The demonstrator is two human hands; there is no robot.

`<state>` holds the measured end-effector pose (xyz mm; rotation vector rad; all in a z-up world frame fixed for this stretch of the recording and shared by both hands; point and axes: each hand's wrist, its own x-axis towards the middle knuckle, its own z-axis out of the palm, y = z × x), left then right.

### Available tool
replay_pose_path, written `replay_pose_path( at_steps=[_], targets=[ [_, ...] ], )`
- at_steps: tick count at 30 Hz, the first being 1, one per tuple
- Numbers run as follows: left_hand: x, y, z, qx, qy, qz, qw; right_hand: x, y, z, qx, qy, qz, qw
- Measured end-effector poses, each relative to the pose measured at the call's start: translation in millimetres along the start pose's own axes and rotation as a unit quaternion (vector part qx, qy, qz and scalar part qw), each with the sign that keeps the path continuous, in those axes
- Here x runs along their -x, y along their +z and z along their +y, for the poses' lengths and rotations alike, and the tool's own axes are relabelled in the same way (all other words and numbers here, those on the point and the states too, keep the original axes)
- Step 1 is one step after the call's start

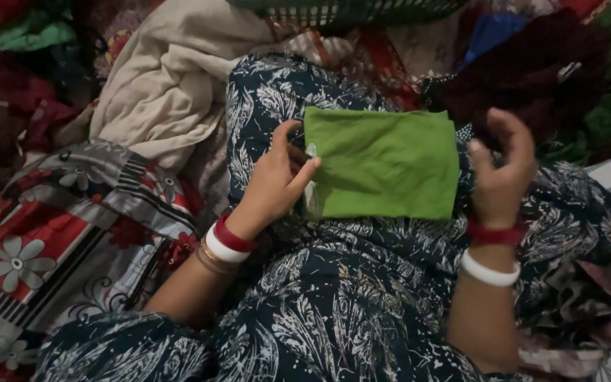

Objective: Folding various articles of clothing and placing them into a laundry basket.

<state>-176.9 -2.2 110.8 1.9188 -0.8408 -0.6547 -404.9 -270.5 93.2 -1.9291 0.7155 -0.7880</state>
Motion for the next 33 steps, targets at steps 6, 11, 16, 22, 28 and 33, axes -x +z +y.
replay_pose_path(
  at_steps=[6, 11, 16, 22, 28, 33],
  targets=[
    [-13, 3, -11, 0.027, -0.040, -0.009, 0.999, 25, 68, -18, 0.298, -0.154, -0.144, 0.931],
    [-23, 5, -21, 0.062, -0.079, -0.022, 0.995, 31, 94, 6, 0.401, -0.142, -0.245, 0.871],
    [-24, 10, -13, 0.036, -0.043, 0.000, 0.998, 36, 84, -13, 0.304, -0.184, -0.211, 0.911],
    [-30, 24, 5, 0.322, 0.004, -0.010, 0.947, 66, 104, -19, 0.220, -0.243, -0.199, 0.924],
    [-37, 20, 35, 0.419, 0.016, -0.077, 0.905, 59, 84, -27, 0.101, -0.140, -0.158, 0.972],
    [-37, 28, 13, 0.395, 0.062, -0.105, 0.910, 43, 41, -32, -0.352, 0.082, -0.100, 0.927]
  ],
)
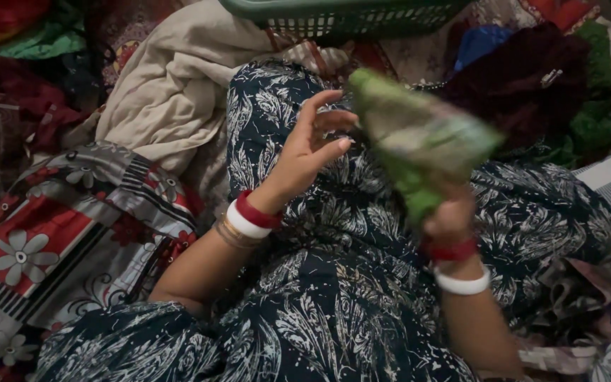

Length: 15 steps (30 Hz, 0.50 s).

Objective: Folding various articles of clothing and placing them into a laundry basket.

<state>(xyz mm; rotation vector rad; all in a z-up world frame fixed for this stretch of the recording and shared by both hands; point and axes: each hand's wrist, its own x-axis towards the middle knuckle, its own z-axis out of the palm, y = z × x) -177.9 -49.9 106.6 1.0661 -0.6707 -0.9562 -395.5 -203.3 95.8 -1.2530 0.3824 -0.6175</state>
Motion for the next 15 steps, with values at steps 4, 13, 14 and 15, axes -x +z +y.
replay_pose_path(
  at_steps=[4, 13, 14, 15],
  targets=[
    [-13, -10, -30, -0.116, 0.030, 0.029, 0.992, -7, -74, 0, -0.316, 0.016, 0.023, 0.948],
    [-30, 7, 28, -0.045, 0.056, -0.159, 0.985, -17, -36, -57, -0.399, 0.023, 0.007, 0.917],
    [-25, 5, 34, -0.045, 0.056, -0.155, 0.985, -22, -25, -58, -0.399, 0.026, 0.005, 0.916],
    [-20, 2, 40, 0.001, 0.005, -0.149, 0.989, -27, -15, -58, -0.361, 0.032, 0.011, 0.932]
  ],
)
